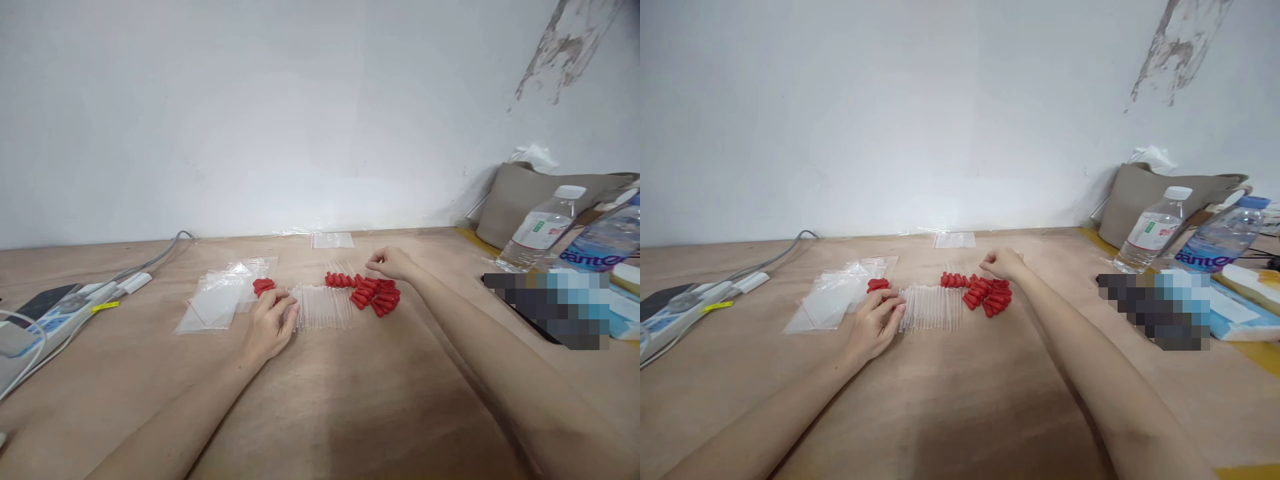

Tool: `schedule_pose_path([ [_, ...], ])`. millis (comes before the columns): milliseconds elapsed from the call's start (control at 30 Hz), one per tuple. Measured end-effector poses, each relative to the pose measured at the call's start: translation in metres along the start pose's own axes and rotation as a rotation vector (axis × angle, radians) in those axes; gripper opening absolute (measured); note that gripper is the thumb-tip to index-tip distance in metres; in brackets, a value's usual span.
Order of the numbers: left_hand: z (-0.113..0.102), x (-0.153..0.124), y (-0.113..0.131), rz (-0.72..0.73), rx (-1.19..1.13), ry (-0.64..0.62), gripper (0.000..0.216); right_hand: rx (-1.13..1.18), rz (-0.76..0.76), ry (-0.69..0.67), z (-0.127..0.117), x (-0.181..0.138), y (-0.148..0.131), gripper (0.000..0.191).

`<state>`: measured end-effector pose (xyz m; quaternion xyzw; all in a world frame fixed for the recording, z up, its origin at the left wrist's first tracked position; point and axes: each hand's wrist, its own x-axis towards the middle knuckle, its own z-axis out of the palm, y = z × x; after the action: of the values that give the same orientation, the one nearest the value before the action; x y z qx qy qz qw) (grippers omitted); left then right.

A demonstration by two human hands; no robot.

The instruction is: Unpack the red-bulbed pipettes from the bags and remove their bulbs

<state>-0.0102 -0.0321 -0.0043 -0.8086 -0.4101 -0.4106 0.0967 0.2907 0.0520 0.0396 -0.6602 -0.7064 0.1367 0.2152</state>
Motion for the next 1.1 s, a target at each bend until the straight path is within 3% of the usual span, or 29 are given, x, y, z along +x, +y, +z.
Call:
schedule_pose_path([
  [300, -0.001, 0.000, 0.000, -0.012, 0.003, -0.007, 0.016, -0.075, 0.201, -0.070, 0.035, 0.035, -0.027, 0.023],
  [467, -0.001, -0.001, -0.001, -0.015, 0.005, -0.015, 0.015, -0.042, 0.249, -0.094, 0.051, 0.048, -0.028, 0.014],
  [733, 0.000, -0.001, -0.002, -0.009, 0.008, -0.024, 0.016, 0.161, 0.274, 0.049, 0.048, 0.049, -0.016, 0.019],
  [933, 0.000, 0.000, 0.000, 0.006, 0.028, -0.015, 0.016, 0.368, 0.156, 0.150, 0.025, 0.033, -0.024, 0.026],
  [1100, -0.004, 0.004, 0.001, 0.030, 0.167, 0.105, 0.033, 0.468, -0.069, 0.130, 0.013, -0.025, -0.053, 0.023],
])
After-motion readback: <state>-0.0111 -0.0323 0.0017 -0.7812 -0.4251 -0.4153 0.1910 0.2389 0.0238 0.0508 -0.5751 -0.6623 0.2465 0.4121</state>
